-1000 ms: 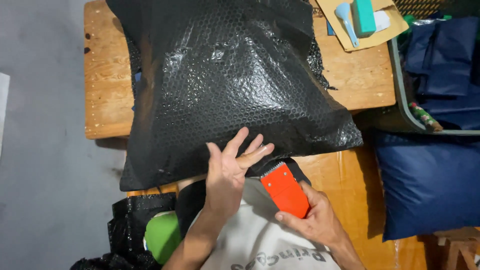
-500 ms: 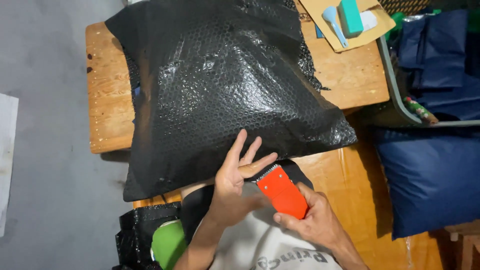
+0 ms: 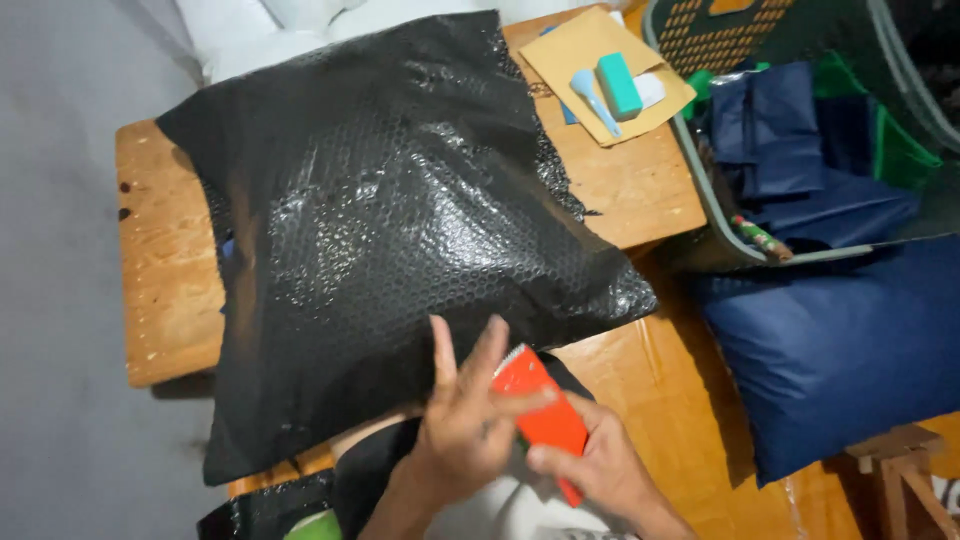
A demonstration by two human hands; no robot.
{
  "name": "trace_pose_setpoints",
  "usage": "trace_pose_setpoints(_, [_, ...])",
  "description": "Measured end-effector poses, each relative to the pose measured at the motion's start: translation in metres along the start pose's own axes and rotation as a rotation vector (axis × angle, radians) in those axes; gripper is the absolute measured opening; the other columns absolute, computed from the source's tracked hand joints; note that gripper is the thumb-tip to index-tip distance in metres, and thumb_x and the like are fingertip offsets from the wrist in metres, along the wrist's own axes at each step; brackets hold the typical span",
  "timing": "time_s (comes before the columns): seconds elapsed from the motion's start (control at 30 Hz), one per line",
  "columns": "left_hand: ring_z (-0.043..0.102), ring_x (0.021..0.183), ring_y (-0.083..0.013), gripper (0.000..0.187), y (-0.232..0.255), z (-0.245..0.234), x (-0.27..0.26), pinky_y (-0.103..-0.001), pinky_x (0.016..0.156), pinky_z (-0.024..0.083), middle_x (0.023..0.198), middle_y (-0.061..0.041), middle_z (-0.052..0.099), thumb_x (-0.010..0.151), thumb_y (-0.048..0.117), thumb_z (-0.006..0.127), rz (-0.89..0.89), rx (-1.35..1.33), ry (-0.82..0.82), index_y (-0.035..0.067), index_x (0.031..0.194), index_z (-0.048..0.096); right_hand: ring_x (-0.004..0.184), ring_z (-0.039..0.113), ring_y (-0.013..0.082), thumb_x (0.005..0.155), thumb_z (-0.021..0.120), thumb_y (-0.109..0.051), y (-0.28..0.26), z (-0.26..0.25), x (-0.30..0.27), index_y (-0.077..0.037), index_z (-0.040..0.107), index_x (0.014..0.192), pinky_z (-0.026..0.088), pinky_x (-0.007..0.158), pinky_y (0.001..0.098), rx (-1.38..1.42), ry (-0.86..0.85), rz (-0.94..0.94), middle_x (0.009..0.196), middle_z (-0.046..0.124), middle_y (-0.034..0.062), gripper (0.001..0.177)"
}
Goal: The person wraps a blue item in black bubble wrap on a wooden table, smooths the wrap, and seals the edges with clear tape using a red tape dispenser. The person repeats the wrapping and taping process on another package.
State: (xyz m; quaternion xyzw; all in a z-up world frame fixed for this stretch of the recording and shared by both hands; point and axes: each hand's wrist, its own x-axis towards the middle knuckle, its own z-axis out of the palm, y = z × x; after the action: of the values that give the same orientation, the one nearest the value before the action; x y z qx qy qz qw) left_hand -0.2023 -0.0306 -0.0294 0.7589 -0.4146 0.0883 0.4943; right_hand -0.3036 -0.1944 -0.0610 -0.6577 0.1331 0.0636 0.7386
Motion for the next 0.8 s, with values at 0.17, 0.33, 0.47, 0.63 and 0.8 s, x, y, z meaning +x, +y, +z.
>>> trace_pose_setpoints(0.17, [0.024, 0.153, -0.0477, 0.065, 0.009, 0.005, 0.006, -0.073, 0.124, -0.003, 0.157, -0.028, 0.037, 0.102, 0.046, 0.049, 0.005, -0.066, -0.139, -0.005, 0.140, 0.059, 0.076, 0.070, 0.0087, 0.071, 0.088, -0.025, -0.028, -0.019, 0.012, -0.010, 0.077, 0.119, 0.057, 0.067, 0.0246, -0.201, 0.480, -0.146, 0.094, 0.083, 0.0028, 0.052])
trace_pose_setpoints(0.33, [-0.003, 0.164, -0.0451, 0.108, 0.014, -0.041, 0.030, -0.062, 0.131, -0.004, 0.162, -0.031, 0.035, 0.100, 0.040, 0.071, -0.166, -0.694, -0.042, 0.005, 0.161, -0.012, 0.081, 0.054, 0.0298, 0.095, 0.069, -0.032, -0.072, -0.099, 0.092, -0.005, 0.057, 0.107, 0.042, 0.071, 0.0383, -0.745, 0.700, -0.296, 0.094, 0.058, 0.0115, 0.033])
trace_pose_setpoints(0.47, [0.001, 0.163, -0.0459, 0.120, 0.002, -0.043, 0.028, -0.065, 0.130, 0.002, 0.160, -0.033, 0.031, 0.104, 0.061, 0.075, -0.217, -1.131, 0.106, 0.006, 0.162, -0.014, 0.064, 0.060, 0.0565, 0.097, 0.077, -0.040, -0.005, -0.207, 0.208, 0.000, 0.052, 0.101, 0.044, 0.055, 0.0609, -1.469, 0.798, -0.383, 0.074, 0.063, 0.0309, 0.047])
trace_pose_setpoints(0.63, [0.003, 0.161, -0.0435, 0.130, -0.006, -0.049, 0.029, -0.060, 0.128, 0.000, 0.162, -0.036, 0.021, 0.095, 0.064, 0.082, -0.293, -1.457, 0.175, 0.009, 0.163, -0.015, 0.068, 0.067, 0.0452, 0.094, 0.070, -0.045, 0.048, -0.248, 0.253, -0.001, 0.057, 0.095, 0.049, 0.065, 0.0525, -1.643, 0.760, -0.324, 0.075, 0.069, 0.0217, 0.046])
trace_pose_setpoints(0.8, [0.006, 0.162, -0.0418, 0.126, -0.009, -0.050, 0.033, -0.057, 0.130, -0.001, 0.168, -0.027, 0.016, 0.093, 0.060, 0.081, -0.304, -1.596, 0.190, 0.015, 0.165, -0.012, 0.070, 0.068, 0.0427, 0.081, 0.088, -0.065, 0.024, -0.224, 0.244, -0.002, 0.061, 0.086, 0.051, 0.063, 0.0483, -1.633, 0.738, -0.437, 0.076, 0.068, 0.0220, 0.069])
